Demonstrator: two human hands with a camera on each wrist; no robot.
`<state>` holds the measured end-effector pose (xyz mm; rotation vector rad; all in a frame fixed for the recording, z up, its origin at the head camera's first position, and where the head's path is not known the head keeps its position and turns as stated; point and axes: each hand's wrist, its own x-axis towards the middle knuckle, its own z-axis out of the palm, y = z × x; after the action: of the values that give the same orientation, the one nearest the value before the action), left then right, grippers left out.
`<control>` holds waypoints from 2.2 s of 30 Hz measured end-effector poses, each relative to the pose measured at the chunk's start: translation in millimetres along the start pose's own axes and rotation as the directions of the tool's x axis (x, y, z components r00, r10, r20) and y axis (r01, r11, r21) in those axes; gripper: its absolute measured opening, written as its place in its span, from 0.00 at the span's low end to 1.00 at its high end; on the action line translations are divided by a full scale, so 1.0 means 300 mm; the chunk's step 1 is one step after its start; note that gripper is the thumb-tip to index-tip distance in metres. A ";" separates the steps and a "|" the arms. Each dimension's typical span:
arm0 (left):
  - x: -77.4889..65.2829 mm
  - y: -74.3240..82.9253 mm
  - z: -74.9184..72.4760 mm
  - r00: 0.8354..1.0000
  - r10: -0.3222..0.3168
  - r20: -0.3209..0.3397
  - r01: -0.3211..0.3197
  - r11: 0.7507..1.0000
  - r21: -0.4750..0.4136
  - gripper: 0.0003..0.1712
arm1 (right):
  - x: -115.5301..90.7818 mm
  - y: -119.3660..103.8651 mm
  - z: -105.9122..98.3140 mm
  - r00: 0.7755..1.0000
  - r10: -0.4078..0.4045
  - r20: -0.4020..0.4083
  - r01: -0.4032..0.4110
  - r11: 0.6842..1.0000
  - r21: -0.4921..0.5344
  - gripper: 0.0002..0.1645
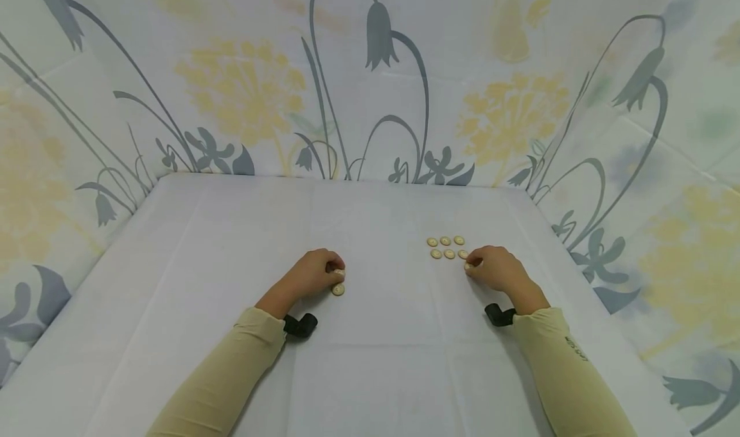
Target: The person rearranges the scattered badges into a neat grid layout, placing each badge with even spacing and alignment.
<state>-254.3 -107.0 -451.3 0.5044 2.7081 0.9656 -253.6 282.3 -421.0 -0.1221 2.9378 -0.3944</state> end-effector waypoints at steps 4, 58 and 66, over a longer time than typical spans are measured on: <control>0.001 0.006 0.002 1.000 0.001 0.000 -0.001 1.000 0.002 0.13 | -0.001 0.004 0.002 1.000 0.009 -0.002 -0.009 1.000 0.003 0.18; -0.006 -0.001 -0.023 1.000 -0.014 0.004 0.014 1.000 -0.024 0.12 | -0.004 -0.454 0.127 0.933 -0.356 -0.054 0.353 0.934 -0.058 0.14; -0.003 -0.003 -0.024 1.000 -0.004 0.002 0.004 1.000 -0.025 0.11 | -0.007 -0.514 0.135 0.930 -0.367 -0.026 0.366 0.929 -0.051 0.15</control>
<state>-256.0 -112.1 -446.3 0.4948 2.6908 0.9963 -235.2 124.0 -417.7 -0.6849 2.9539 -0.3813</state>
